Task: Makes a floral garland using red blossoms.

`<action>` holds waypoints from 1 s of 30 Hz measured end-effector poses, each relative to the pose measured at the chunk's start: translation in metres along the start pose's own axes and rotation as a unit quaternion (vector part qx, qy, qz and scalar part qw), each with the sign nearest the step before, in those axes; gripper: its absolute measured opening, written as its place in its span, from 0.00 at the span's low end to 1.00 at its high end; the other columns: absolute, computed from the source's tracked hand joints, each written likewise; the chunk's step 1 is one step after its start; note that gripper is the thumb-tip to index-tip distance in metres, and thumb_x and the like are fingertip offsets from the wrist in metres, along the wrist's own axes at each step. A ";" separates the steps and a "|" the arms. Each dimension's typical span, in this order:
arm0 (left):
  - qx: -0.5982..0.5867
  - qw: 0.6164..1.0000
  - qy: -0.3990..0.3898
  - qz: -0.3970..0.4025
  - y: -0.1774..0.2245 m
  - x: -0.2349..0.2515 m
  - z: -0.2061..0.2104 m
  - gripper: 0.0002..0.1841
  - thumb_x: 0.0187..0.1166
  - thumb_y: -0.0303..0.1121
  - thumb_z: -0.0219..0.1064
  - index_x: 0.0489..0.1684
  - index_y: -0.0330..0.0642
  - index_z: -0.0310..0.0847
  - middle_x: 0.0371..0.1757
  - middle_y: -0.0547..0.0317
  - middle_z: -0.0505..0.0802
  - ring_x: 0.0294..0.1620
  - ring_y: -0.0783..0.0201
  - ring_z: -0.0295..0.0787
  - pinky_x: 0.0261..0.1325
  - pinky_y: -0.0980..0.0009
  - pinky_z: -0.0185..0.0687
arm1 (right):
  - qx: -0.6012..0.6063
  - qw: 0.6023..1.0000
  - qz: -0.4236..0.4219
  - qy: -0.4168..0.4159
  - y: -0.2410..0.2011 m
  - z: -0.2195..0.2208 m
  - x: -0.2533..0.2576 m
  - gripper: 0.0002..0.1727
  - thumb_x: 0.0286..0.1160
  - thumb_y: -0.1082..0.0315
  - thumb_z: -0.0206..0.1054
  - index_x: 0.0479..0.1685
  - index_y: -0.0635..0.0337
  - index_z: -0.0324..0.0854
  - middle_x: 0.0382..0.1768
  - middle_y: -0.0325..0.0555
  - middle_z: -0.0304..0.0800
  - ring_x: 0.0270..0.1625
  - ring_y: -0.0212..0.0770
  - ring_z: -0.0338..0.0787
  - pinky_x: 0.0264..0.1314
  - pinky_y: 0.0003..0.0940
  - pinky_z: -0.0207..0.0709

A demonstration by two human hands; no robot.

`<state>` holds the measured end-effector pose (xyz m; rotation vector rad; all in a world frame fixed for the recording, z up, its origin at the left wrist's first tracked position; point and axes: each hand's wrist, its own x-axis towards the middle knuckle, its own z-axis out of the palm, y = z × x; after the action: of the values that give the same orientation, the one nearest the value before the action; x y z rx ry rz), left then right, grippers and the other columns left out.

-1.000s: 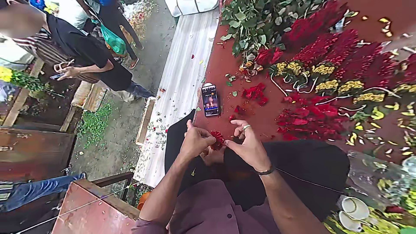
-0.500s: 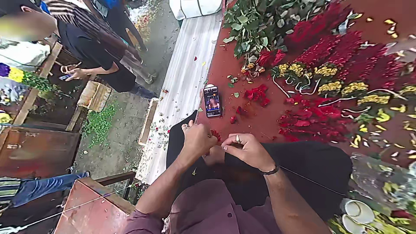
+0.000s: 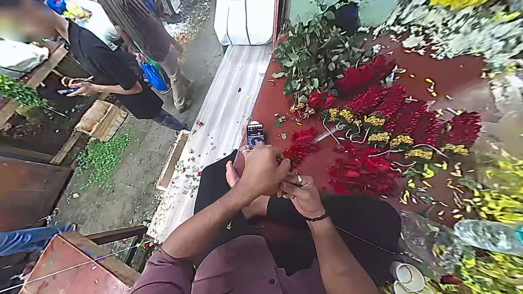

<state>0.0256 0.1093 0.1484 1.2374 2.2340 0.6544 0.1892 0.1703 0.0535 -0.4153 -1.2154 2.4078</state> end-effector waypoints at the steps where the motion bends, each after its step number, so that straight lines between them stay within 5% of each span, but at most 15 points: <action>1: 0.034 0.999 0.014 -0.008 -0.007 -0.001 0.003 0.11 0.77 0.44 0.68 0.33 0.50 0.93 0.37 0.64 0.93 0.51 0.58 0.88 0.59 0.44 0.80 | -0.033 0.999 -0.012 0.016 0.000 0.000 0.001 0.08 0.77 0.72 0.69 0.43 0.63 0.95 0.27 0.41 0.94 0.24 0.25 0.84 0.26 0.21 0.77; 5: 0.065 0.995 -0.012 -0.071 -0.036 -0.013 0.009 0.12 0.76 0.45 0.68 0.33 0.51 0.93 0.38 0.62 0.92 0.51 0.55 0.86 0.60 0.41 0.76 | -0.153 0.987 -0.006 0.050 0.001 0.002 0.002 0.07 0.75 0.73 0.70 0.40 0.63 0.95 0.26 0.36 0.92 0.22 0.24 0.80 0.26 0.21 0.75; 9: -0.023 0.993 -0.078 -0.086 -0.058 -0.028 0.006 0.10 0.75 0.43 0.71 0.34 0.50 0.94 0.36 0.61 0.93 0.48 0.55 0.88 0.57 0.42 0.80 | -0.180 0.982 0.047 0.038 -0.004 0.002 0.001 0.06 0.74 0.72 0.72 0.39 0.61 0.95 0.29 0.35 0.94 0.20 0.20 0.75 0.23 0.19 0.69; 14: -0.066 0.984 -0.135 -0.094 -0.063 -0.034 -0.001 0.09 0.72 0.46 0.74 0.32 0.53 0.94 0.30 0.67 0.92 0.35 0.66 0.87 0.52 0.48 0.82 | -0.151 0.978 0.123 0.078 -0.013 -0.015 0.002 0.05 0.72 0.71 0.72 0.37 0.60 0.95 0.15 0.32 0.79 0.13 0.21 0.60 0.15 0.19 0.53; 18: -0.061 0.978 -0.148 -0.131 -0.069 -0.033 0.001 0.09 0.69 0.47 0.76 0.30 0.54 0.94 0.24 0.66 0.90 0.31 0.64 0.86 0.53 0.44 0.80 | -0.185 0.974 0.129 -0.003 -0.015 -0.007 -0.001 0.06 0.73 0.71 0.71 0.37 0.59 0.95 0.21 0.30 0.88 0.17 0.18 0.69 0.19 0.18 0.62; 21: -0.101 0.967 -0.164 -0.169 -0.073 -0.041 0.002 0.09 0.67 0.45 0.76 0.30 0.51 0.93 0.25 0.65 0.90 0.29 0.65 0.86 0.39 0.53 0.82 | -0.220 0.963 0.139 -0.066 -0.015 -0.007 -0.003 0.07 0.75 0.71 0.70 0.38 0.59 0.95 0.27 0.30 0.92 0.24 0.18 0.80 0.29 0.18 0.74; 24: -0.129 0.960 -0.167 -0.185 -0.071 -0.055 -0.001 0.09 0.68 0.43 0.77 0.34 0.49 0.93 0.28 0.64 0.91 0.30 0.65 0.85 0.39 0.56 0.81 | -0.229 0.947 0.215 -0.063 -0.020 -0.022 -0.001 0.09 0.79 0.70 0.67 0.42 0.60 0.93 0.20 0.28 0.83 0.19 0.18 0.70 0.22 0.17 0.63; 25: -0.137 0.959 -0.164 -0.185 -0.071 -0.060 -0.003 0.09 0.68 0.43 0.76 0.34 0.49 0.93 0.28 0.65 0.91 0.29 0.66 0.84 0.38 0.58 0.81 | -0.262 0.933 0.244 -0.043 -0.022 -0.032 0.003 0.10 0.82 0.70 0.64 0.45 0.61 0.92 0.21 0.32 0.84 0.18 0.22 0.72 0.22 0.19 0.66; 26: -0.143 0.959 -0.161 -0.182 -0.071 -0.065 -0.005 0.08 0.68 0.43 0.76 0.33 0.50 0.93 0.28 0.66 0.91 0.29 0.68 0.83 0.38 0.60 0.81 | -0.326 0.907 0.266 -0.016 -0.023 -0.044 0.009 0.12 0.85 0.69 0.62 0.49 0.61 0.92 0.25 0.37 0.90 0.21 0.27 0.78 0.25 0.24 0.72; 28: -0.154 0.959 -0.157 -0.176 -0.071 -0.075 -0.008 0.08 0.68 0.43 0.77 0.32 0.50 0.93 0.27 0.67 0.90 0.27 0.69 0.81 0.35 0.62 0.79 | -0.470 0.836 0.282 0.028 -0.012 -0.073 0.028 0.14 0.88 0.70 0.58 0.59 0.58 0.89 0.47 0.46 0.95 0.44 0.41 0.92 0.49 0.44 0.85; 30: -0.160 0.961 -0.155 -0.165 -0.072 -0.078 -0.009 0.09 0.68 0.43 0.77 0.31 0.50 0.93 0.28 0.67 0.89 0.27 0.71 0.79 0.34 0.65 0.77 | -0.573 0.780 0.247 0.040 0.012 -0.103 0.052 0.19 0.81 0.75 0.59 0.66 0.55 0.87 0.64 0.51 0.90 0.67 0.51 0.89 0.71 0.60 0.78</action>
<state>0.0113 0.0065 0.1253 0.7290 1.9184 0.6102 0.1865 0.2602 -0.0195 -1.2814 -2.6947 1.5971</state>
